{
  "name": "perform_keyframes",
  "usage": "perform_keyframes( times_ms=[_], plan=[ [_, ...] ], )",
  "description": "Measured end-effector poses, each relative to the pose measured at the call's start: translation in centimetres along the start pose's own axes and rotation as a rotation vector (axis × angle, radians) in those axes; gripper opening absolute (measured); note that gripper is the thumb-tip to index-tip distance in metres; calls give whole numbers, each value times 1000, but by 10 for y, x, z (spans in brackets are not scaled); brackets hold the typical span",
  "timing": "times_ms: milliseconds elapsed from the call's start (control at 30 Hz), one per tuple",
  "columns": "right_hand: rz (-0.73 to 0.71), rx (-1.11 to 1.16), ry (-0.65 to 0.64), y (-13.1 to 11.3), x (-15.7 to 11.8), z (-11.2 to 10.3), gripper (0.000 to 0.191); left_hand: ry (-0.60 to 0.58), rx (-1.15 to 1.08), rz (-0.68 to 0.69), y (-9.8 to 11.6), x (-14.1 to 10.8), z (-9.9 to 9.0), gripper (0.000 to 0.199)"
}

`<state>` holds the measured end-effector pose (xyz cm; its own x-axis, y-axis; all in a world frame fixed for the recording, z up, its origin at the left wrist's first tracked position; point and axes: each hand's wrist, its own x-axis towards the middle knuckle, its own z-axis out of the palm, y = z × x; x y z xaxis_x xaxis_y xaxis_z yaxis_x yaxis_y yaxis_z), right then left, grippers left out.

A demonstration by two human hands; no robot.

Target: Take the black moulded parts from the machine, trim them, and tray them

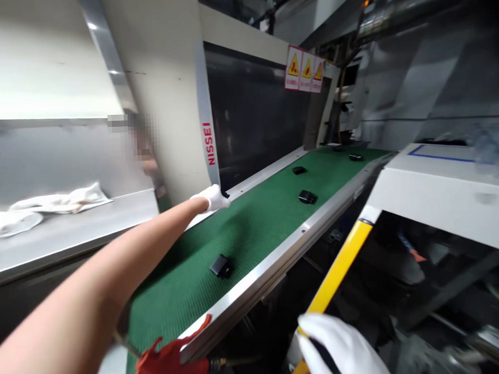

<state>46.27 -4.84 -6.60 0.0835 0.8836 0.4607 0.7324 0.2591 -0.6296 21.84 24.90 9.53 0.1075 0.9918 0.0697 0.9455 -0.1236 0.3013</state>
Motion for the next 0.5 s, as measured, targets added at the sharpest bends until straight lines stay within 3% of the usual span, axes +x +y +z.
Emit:
perform_keyframes(
  times_ms=[100,200,333,500],
  plan=[
    [-133,-225,-215,-46,70,33,44,114,12,109,-15,-66,-52,36],
    [-175,-427,-333,-85,119,79,51,220,-10,85,-35,-150,-81,46],
    [-172,-598,-431,-106,141,127,57,231,-7,-1,-76,-244,-85,56],
    [-246,-607,-455,-113,140,153,47,322,-41,-121,-129,-305,-78,62]
  ],
)
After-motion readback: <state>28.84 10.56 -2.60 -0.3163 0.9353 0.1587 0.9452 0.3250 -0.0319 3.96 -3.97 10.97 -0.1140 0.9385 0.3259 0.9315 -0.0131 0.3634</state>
